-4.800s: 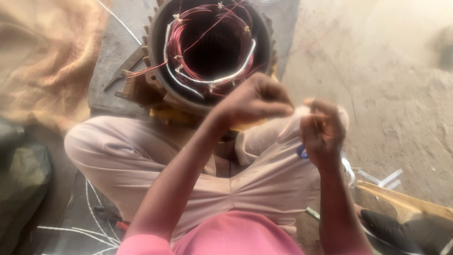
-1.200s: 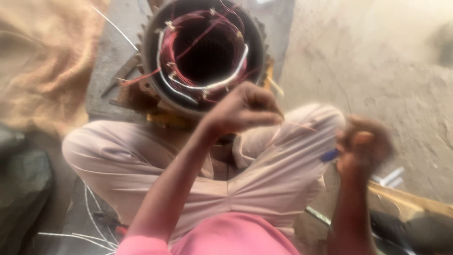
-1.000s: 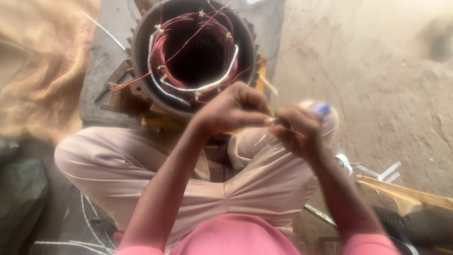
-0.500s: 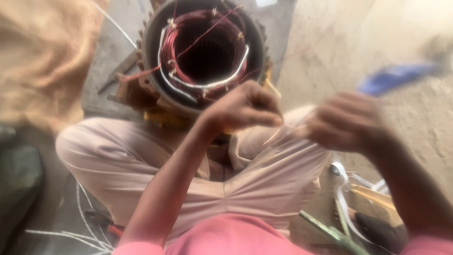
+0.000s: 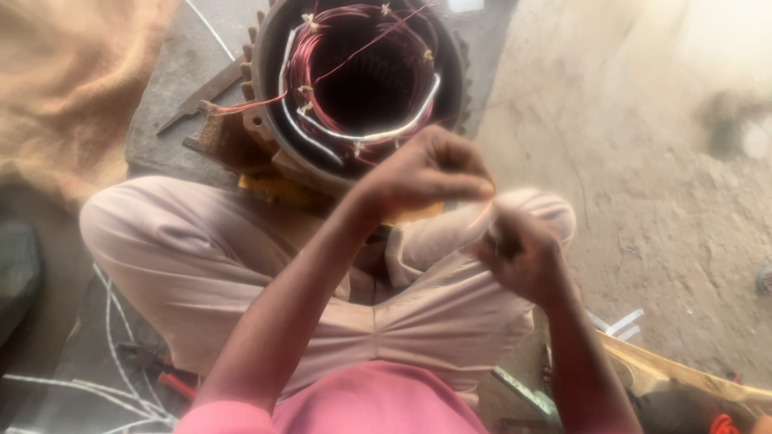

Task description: The person sits on the floor of a repair workshop rewinding an electric motor stator. They strip and cut copper wire ends with pliers, twist wire connections, and feed white insulated wire pieces into the stator slots, pressing the windings into place by hand.

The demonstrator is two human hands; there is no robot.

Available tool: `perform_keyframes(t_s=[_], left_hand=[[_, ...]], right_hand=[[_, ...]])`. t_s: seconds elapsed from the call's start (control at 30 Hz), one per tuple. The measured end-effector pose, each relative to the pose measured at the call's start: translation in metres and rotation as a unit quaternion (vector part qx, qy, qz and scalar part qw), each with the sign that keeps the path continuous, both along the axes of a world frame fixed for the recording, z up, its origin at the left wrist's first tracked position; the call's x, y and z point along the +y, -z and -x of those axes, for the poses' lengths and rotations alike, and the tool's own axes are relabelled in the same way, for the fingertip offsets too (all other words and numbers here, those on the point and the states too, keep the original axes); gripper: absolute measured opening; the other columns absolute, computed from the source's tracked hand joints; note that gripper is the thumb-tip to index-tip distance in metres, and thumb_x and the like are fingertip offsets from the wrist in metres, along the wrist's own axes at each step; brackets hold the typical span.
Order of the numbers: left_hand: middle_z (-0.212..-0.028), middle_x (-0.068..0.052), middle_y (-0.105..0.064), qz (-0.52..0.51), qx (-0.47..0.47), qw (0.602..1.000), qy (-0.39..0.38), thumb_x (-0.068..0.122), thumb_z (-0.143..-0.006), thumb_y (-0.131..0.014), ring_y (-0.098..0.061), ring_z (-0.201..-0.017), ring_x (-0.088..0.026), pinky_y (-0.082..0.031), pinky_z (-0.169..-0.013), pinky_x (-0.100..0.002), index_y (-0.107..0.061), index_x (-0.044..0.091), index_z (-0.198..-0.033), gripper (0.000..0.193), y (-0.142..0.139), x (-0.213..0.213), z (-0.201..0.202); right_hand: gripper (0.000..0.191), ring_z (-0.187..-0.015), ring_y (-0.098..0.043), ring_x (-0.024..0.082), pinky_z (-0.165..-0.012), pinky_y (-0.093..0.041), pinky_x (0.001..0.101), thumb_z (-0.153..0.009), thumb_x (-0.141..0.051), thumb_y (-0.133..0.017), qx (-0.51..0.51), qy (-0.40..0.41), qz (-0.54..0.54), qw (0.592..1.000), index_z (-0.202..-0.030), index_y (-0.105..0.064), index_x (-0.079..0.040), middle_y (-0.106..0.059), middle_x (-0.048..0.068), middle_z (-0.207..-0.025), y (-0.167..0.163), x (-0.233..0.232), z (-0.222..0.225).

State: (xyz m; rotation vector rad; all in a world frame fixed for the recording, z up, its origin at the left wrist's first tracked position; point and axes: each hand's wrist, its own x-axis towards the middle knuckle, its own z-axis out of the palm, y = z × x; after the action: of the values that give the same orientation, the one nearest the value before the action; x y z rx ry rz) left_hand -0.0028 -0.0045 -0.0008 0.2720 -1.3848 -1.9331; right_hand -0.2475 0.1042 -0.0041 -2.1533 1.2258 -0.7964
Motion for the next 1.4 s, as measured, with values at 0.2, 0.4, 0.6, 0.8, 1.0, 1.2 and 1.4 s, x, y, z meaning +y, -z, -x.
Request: perform_keyframes(t_s=[0.2, 0.4, 0.6, 0.8, 1.0, 1.2, 1.4], left_hand=[[-0.079, -0.004, -0.075, -0.005, -0.043, 0.999, -0.005, 0.015, -0.092, -0.076, -0.065, -0.064, -0.008, -0.057, -0.061, -0.023, -0.077, 0.007, -0.091, 0.008, 0.001, 0.002, 0.003], [-0.077, -0.004, -0.075, 0.023, -0.078, 0.997, -0.009, 0.017, -0.091, -0.076, -0.064, -0.061, -0.008, -0.055, -0.059, -0.023, -0.077, 0.007, -0.088, 0.01, -0.004, 0.003, 0.001], [-0.077, -0.003, -0.076, 0.035, -0.102, 0.994, -0.011, 0.014, -0.088, -0.076, -0.066, -0.062, -0.008, -0.057, -0.063, -0.022, -0.078, 0.007, -0.087, 0.007, -0.007, 0.003, 0.003], [-0.076, -0.001, -0.076, 0.064, -0.166, 0.984, -0.02, 0.014, -0.088, -0.074, -0.065, -0.061, -0.007, -0.056, -0.06, -0.022, -0.077, 0.009, -0.084, 0.006, -0.01, 0.004, 0.002], [-0.078, -0.003, -0.076, 0.037, -0.115, 0.993, 0.006, 0.013, -0.088, -0.075, -0.067, -0.062, -0.008, -0.058, -0.062, -0.023, -0.077, 0.009, -0.087, 0.005, -0.013, 0.003, 0.0], [-0.077, -0.003, -0.076, 0.05, -0.135, 0.99, 0.011, 0.013, -0.087, -0.076, -0.066, -0.061, -0.008, -0.057, -0.061, -0.022, -0.077, 0.009, -0.084, 0.006, -0.013, 0.0, -0.002], [-0.076, -0.005, -0.075, 0.009, -0.09, 0.995, 0.037, 0.01, -0.087, -0.075, -0.064, -0.06, -0.009, -0.055, -0.058, -0.022, -0.077, 0.008, -0.083, 0.005, -0.015, 0.0, -0.005]], right_hand=[[0.074, -0.05, -0.045, -0.001, -0.043, -0.038, 0.0157, -0.097, -0.019, -0.078, -0.238, -0.135, -0.068, 0.959, -0.158, -0.038, -0.01, -0.062, -0.007, -0.072, -0.022, 0.0, -0.009], [0.061, -0.049, -0.043, -0.001, -0.039, -0.039, 0.0142, -0.103, -0.025, -0.072, -0.272, 0.078, -0.028, 0.959, -0.153, -0.042, -0.009, -0.054, -0.009, -0.068, -0.018, 0.006, -0.004], [0.034, -0.055, -0.046, 0.003, -0.047, -0.041, 0.0186, -0.111, -0.043, -0.051, -0.11, 0.176, 0.05, 0.977, -0.108, -0.063, -0.011, -0.052, -0.007, -0.069, 0.012, -0.009, -0.012], [0.034, -0.049, -0.045, 0.008, -0.044, -0.037, 0.0216, -0.109, -0.017, -0.054, -0.078, 0.245, -0.012, 0.966, -0.076, -0.056, -0.009, -0.051, 0.001, -0.065, 0.016, 0.002, 0.001], [0.033, -0.06, -0.052, 0.009, -0.052, -0.044, 0.0221, -0.113, -0.026, -0.049, -0.2, 0.171, 0.057, 0.963, -0.089, -0.06, -0.007, -0.058, 0.001, -0.074, -0.01, -0.007, 0.008], [0.043, -0.052, -0.054, 0.009, -0.044, -0.042, 0.024, -0.112, -0.037, -0.056, 0.071, 0.002, 0.107, 0.992, -0.077, -0.062, -0.012, -0.06, 0.0, -0.065, -0.025, -0.037, 0.009], [0.054, -0.065, -0.059, 0.018, -0.057, -0.048, 0.0337, -0.102, -0.061, -0.052, 0.119, -0.118, 0.323, 0.931, -0.087, -0.06, -0.01, -0.061, 0.007, -0.076, -0.036, -0.063, 0.044]])
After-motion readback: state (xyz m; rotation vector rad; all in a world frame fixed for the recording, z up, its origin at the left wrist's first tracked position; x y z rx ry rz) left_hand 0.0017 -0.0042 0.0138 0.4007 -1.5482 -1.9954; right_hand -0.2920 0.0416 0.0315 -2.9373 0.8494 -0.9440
